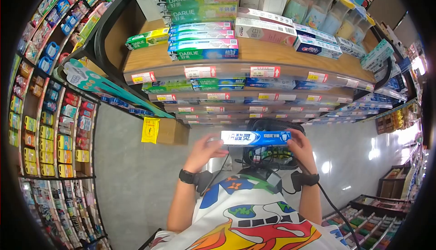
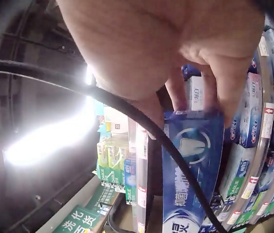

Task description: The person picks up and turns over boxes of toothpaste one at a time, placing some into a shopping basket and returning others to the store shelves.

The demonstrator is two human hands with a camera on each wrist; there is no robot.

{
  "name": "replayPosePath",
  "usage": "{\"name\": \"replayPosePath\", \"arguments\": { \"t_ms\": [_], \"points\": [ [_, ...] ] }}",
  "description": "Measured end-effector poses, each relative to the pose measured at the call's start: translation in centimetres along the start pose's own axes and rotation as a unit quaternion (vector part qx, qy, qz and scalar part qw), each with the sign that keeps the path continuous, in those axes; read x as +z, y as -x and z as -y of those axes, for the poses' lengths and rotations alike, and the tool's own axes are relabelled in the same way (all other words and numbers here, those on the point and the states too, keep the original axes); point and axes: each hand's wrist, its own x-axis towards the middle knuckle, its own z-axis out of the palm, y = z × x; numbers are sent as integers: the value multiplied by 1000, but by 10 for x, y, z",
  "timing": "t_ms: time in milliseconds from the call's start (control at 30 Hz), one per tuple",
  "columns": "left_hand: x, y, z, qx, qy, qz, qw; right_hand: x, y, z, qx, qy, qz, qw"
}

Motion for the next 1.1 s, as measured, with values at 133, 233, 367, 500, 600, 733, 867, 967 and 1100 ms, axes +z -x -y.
{"name": "replayPosePath", "arguments": {
  "t_ms": [133,233,367,500,600,733,867,967,1100],
  "points": [
    [12,1,9,-1,26,-7,1000,-9,11,1,25,-35,4,999],
    [20,-1,16,-2,42,-1,999,-18,23,-7,26,-34,-19,999],
    [36,-5,18,-20,35,0,999,-28,39,1,36,-36,-40,998],
    [68,2,5,-15,-6,7,1000,-46,64,3,3,-73,-47,996],
    [93,11,2,-6,-42,30,999,-79,84,-6,-7,-72,-31,997],
    [143,32,26,-6,-75,20,997,-125,112,-6,38,-43,-13,998],
    [188,55,62,8,-60,22,998,-172,148,-20,-6,-61,-25,998],
    [225,78,92,10,-51,4,999,-201,185,-30,1,-85,-24,996],
    [261,108,133,15,-60,-4,998,-240,226,-54,10,-76,0,997]
  ]
}}
